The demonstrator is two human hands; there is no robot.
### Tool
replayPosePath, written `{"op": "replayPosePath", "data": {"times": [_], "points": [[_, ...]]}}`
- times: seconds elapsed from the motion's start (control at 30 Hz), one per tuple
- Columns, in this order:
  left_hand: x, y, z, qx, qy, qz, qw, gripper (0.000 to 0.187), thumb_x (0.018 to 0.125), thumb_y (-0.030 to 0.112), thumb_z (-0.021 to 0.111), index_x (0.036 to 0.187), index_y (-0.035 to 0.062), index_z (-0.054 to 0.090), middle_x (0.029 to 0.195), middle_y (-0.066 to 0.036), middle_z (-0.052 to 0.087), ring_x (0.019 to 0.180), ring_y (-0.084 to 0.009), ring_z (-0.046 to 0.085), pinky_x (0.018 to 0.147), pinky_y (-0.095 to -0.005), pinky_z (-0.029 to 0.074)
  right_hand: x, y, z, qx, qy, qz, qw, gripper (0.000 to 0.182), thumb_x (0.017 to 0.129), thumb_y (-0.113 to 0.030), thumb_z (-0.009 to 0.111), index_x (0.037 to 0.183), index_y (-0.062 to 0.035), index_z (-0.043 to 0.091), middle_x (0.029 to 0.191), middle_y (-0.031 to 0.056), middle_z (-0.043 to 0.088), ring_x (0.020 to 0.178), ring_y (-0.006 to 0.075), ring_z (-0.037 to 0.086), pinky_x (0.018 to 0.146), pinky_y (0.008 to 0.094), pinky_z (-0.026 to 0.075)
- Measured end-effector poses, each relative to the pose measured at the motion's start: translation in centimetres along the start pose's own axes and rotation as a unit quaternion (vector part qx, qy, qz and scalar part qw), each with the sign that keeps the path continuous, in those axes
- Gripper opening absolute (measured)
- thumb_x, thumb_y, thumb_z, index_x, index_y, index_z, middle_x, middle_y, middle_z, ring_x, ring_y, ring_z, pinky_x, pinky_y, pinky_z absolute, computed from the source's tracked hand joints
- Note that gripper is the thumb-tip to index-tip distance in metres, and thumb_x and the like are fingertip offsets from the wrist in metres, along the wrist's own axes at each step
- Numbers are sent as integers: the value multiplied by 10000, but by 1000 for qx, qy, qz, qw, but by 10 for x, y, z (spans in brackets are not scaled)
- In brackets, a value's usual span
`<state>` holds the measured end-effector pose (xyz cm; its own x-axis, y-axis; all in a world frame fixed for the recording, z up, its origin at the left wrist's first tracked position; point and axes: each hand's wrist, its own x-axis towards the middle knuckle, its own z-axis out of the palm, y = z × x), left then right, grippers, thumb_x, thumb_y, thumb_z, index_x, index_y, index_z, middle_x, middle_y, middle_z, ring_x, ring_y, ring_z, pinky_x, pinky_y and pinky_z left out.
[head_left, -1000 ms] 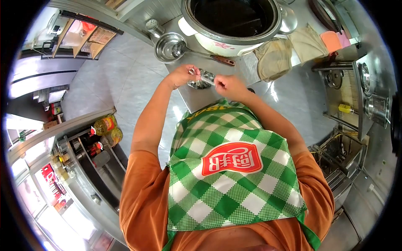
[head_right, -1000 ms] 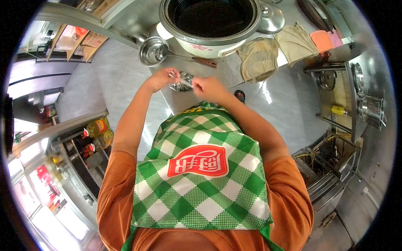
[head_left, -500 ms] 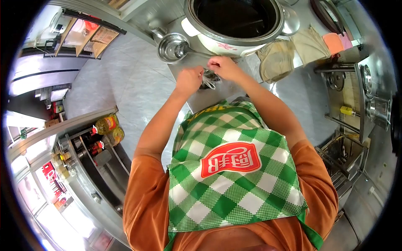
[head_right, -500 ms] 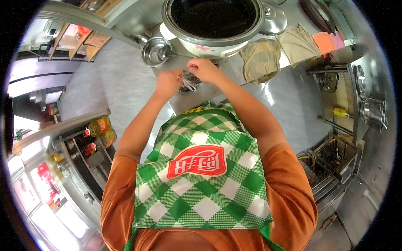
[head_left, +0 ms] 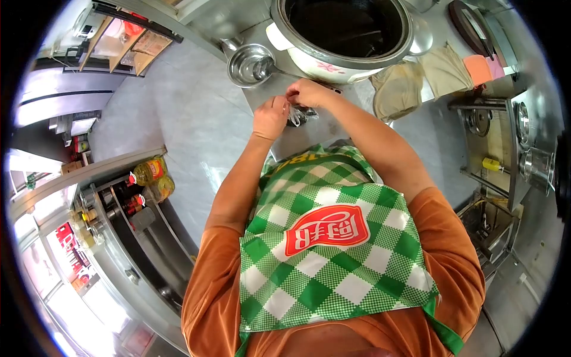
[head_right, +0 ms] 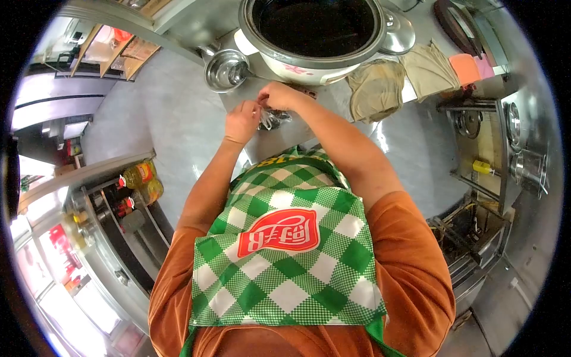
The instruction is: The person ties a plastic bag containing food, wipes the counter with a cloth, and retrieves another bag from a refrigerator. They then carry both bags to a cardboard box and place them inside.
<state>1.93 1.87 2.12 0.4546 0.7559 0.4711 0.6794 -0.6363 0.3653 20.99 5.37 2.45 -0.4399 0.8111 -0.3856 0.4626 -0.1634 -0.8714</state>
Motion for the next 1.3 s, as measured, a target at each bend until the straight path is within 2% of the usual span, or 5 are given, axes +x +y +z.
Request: {"op": "replayPosePath", "data": {"times": [0.13,0.23,0.63,0.93,1.3], "points": [[-1,-2,0,7,7,12,1000,133,819,118,735,843,117,605,784,-77,647,652,-300,643,577,-407,537,2,3,1,-89,6,-31,996,214,905,-92,667,1098,-4,694,997,128,736,891,202,659,826,337,515],[0,-2,-3,9,3,34,999,149,809,111,743,833,119,596,795,-76,637,675,-295,640,588,-401,537,7,7,4,-127,13,-74,989,211,888,-76,657,1083,-4,697,991,143,732,885,238,673,821,350,521],[-4,0,-8,-33,-31,21,999,150,789,56,722,814,103,582,789,-90,612,709,-315,633,626,-421,529,0,-1,7,-254,-25,-64,965,265,820,-229,646,966,-17,712,976,189,722,932,374,676,838,452,531],[-14,-2,-16,-91,-61,7,994,131,799,72,738,814,84,608,810,-102,661,727,-326,649,627,-423,536,-23,-8,4,-346,13,-80,935,247,854,-176,590,1039,-23,646,1120,168,645,1033,361,642,893,461,518],[-25,9,-35,-140,-86,-70,984,132,813,87,754,821,68,623,787,-103,669,694,-322,652,622,-414,535,-23,16,10,-324,53,-135,935,233,836,-116,591,1048,-20,606,1091,167,621,1005,370,637,860,469,514]]}}
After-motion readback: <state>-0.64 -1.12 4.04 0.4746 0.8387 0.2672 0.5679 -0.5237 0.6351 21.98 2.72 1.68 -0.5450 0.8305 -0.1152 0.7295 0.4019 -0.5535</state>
